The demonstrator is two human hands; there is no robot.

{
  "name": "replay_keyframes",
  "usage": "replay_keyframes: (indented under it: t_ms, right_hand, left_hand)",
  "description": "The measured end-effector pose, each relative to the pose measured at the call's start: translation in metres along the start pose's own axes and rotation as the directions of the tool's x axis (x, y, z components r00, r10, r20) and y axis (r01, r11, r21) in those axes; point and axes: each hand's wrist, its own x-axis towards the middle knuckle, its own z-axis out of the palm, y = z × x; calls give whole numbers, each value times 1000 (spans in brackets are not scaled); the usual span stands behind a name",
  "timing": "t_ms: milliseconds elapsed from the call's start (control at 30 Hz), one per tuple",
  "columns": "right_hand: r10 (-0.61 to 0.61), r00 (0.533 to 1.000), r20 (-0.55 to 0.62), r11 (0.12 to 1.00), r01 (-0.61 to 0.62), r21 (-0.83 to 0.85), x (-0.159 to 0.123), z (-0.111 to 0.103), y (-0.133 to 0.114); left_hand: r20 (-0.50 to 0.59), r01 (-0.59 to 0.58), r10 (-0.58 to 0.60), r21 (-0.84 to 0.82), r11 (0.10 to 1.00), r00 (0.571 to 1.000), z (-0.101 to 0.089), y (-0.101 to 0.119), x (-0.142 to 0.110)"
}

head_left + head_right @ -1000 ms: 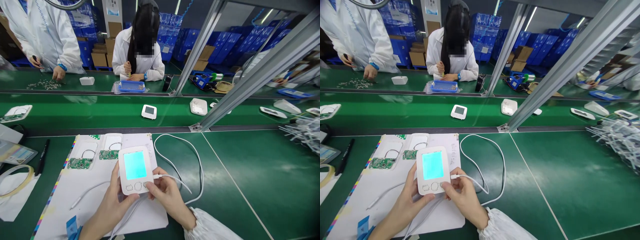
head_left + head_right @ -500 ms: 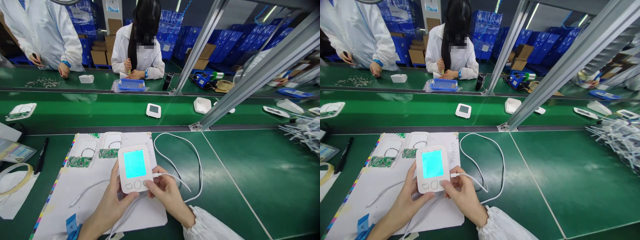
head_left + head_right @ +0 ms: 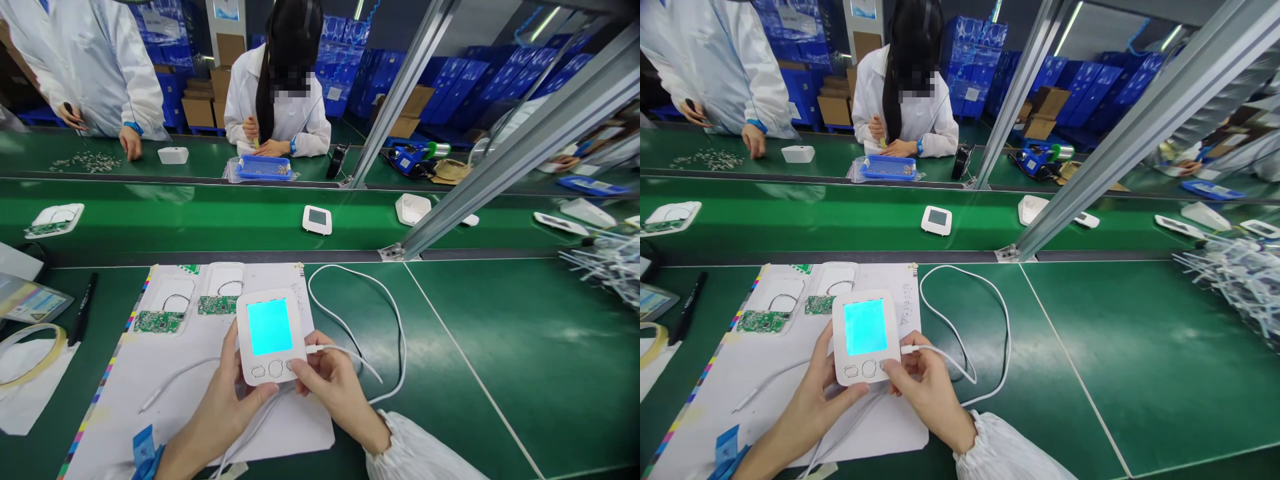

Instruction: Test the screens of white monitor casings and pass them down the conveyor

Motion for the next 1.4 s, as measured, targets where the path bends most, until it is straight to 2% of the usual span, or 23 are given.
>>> replay_keyframes:
  t_ms: [433,700,1400]
  right_hand:
    - [-6,1000,21,1000,6,2,0,-1,2]
    - [-1,1000,15,1000,1,5,-1,-1,0]
    - [3,1000,4,1000,-3,-13,-1,0,0]
  left_hand:
    - [-3,-7,7,18,1000,1000,-1,-1,0]
    - [51,25,-26,26,999,998,-2,1,0]
    - [42,13,-15,54,998,999,-3,-3,1]
